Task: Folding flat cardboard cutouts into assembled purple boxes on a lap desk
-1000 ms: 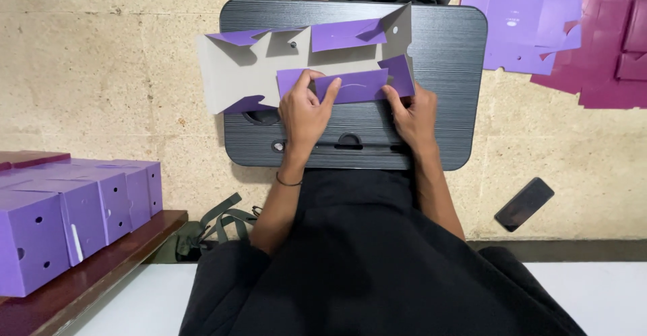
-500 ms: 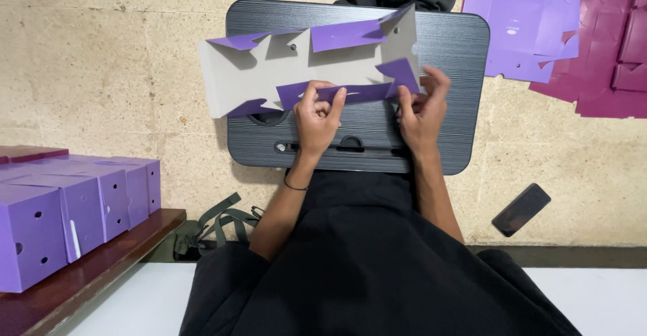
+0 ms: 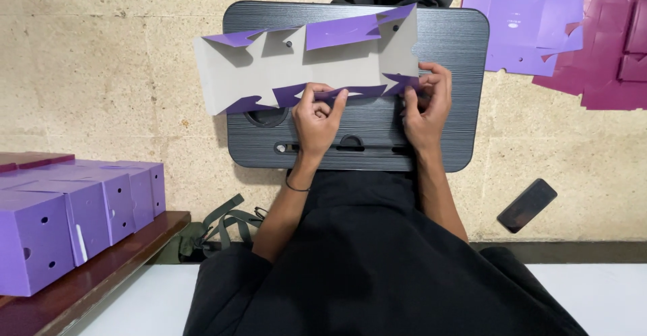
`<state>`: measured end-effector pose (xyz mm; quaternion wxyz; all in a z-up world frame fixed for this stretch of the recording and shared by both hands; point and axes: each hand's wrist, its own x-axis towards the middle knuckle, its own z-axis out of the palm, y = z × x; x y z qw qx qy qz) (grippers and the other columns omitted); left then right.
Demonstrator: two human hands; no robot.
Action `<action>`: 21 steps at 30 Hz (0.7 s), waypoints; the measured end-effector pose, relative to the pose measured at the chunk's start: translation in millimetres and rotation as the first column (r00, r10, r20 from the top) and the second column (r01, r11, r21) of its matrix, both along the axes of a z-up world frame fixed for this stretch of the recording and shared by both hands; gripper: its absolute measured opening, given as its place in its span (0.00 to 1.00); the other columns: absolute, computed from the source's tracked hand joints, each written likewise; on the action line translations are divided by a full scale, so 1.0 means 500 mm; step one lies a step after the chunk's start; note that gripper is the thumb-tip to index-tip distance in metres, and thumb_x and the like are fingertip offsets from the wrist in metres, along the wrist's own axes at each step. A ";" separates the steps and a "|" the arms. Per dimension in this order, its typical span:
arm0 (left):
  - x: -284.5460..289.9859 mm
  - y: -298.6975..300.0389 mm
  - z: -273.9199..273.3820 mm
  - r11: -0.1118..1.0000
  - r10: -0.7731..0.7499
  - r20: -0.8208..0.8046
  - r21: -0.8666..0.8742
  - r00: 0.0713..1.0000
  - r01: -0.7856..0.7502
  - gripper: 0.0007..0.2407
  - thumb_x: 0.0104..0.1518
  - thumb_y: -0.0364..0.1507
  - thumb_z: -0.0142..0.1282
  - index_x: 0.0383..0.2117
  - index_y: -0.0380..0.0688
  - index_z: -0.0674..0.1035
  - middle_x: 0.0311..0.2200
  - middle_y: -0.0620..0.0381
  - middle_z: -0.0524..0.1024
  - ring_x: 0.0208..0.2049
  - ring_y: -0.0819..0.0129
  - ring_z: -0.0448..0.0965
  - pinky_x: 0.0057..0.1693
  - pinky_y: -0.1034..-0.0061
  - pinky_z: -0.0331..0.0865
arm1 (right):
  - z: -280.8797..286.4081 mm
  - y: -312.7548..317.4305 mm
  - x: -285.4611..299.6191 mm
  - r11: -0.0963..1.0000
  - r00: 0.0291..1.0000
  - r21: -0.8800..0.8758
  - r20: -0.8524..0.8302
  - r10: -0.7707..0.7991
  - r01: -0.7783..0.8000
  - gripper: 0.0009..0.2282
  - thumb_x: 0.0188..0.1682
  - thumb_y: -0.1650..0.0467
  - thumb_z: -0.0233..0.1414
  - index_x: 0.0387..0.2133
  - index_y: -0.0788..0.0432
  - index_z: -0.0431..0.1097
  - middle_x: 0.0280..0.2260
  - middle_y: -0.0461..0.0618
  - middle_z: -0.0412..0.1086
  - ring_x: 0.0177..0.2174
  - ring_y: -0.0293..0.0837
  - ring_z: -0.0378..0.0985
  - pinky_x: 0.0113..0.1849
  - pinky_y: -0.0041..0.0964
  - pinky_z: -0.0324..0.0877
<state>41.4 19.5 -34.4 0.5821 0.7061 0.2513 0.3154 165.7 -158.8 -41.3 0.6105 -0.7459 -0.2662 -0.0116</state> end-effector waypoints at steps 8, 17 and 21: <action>0.000 0.001 -0.003 0.999 -0.005 -0.009 -0.038 1.000 0.005 0.05 0.62 0.28 0.58 0.34 0.40 0.76 0.11 0.53 0.74 0.10 0.74 0.74 0.19 0.85 0.63 | 0.002 -0.004 -0.003 0.984 0.994 0.163 -0.080 0.079 -0.065 0.03 0.53 0.81 0.48 0.33 0.66 0.60 0.53 0.62 0.60 0.31 0.52 0.80 0.23 0.35 0.75; 0.000 0.002 -0.017 1.000 -0.013 0.025 -0.024 1.000 0.014 0.05 0.65 0.28 0.53 0.37 0.39 0.76 0.18 0.47 0.79 0.13 0.69 0.77 0.20 0.82 0.69 | 0.032 0.015 -0.015 0.979 0.996 0.185 0.021 0.082 -0.085 0.03 0.53 0.83 0.53 0.36 0.72 0.66 0.40 0.64 0.65 0.33 0.59 0.81 0.22 0.39 0.75; -0.002 0.001 -0.011 1.000 -0.029 -0.016 -0.002 0.999 0.029 0.04 0.63 0.28 0.56 0.35 0.43 0.77 0.12 0.55 0.74 0.09 0.77 0.69 0.18 0.87 0.59 | 0.024 0.013 -0.015 0.993 0.991 0.120 0.132 -0.021 0.005 0.05 0.50 0.83 0.61 0.34 0.71 0.72 0.32 0.60 0.70 0.24 0.49 0.77 0.19 0.35 0.72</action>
